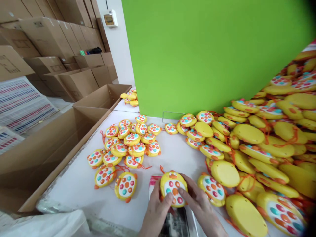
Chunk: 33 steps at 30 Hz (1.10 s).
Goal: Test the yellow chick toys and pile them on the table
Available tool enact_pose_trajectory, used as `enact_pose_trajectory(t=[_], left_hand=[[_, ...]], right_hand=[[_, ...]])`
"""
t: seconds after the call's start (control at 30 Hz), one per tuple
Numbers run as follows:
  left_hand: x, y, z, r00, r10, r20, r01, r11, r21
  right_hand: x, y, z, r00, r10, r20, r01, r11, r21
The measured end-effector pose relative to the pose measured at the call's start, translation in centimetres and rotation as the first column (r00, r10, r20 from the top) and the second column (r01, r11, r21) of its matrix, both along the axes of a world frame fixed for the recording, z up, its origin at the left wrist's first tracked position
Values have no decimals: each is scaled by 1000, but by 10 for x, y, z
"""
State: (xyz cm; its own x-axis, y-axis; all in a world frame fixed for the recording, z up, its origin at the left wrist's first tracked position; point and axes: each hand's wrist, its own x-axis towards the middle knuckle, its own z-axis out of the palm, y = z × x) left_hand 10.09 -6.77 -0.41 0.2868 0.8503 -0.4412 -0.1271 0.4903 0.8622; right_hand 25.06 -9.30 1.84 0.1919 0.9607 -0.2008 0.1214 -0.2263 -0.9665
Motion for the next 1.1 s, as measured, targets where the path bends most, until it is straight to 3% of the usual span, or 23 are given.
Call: enact_pose_trajectory(t=[0.1,0.17,0.23,0.3,0.37,0.47,0.6,0.73,0.87,1.03,1.1], left_hand=[[-2,9,12,999,-36,-40,38,998,43],[-4,24,20,998,41,-38,-38,996,78],[-8,47,26,983,180,42,-183,979,94],[-14,74,32,927,324,187,-342,937,72],[-21,100,38,850,410,329,-442,897,24],[-30,123,47,775,452,442,-481,875,-51],[-34,123,44,779,449,437,-440,889,-130],[-26,103,28,822,402,404,-354,916,-191],[-14,89,14,850,351,393,-278,932,-231],[4,90,6,896,281,343,-214,951,-222],[12,92,4,923,243,300,-183,959,-215]], right_hand=[[8,8,-1,989,128,69,-129,992,8],[19,23,-2,957,178,228,-189,982,28],[33,48,-5,850,124,512,-177,983,56],[48,81,-8,673,47,739,-158,984,82],[60,119,-10,569,24,822,-167,982,86],[69,171,-9,437,2,899,-179,980,85],[67,224,-8,274,-26,961,-170,983,75],[64,252,-12,193,1,981,-201,979,38],[64,237,-8,206,50,977,-338,941,23],[57,157,6,308,109,945,-549,831,83],[49,123,12,423,147,894,-606,779,159]])
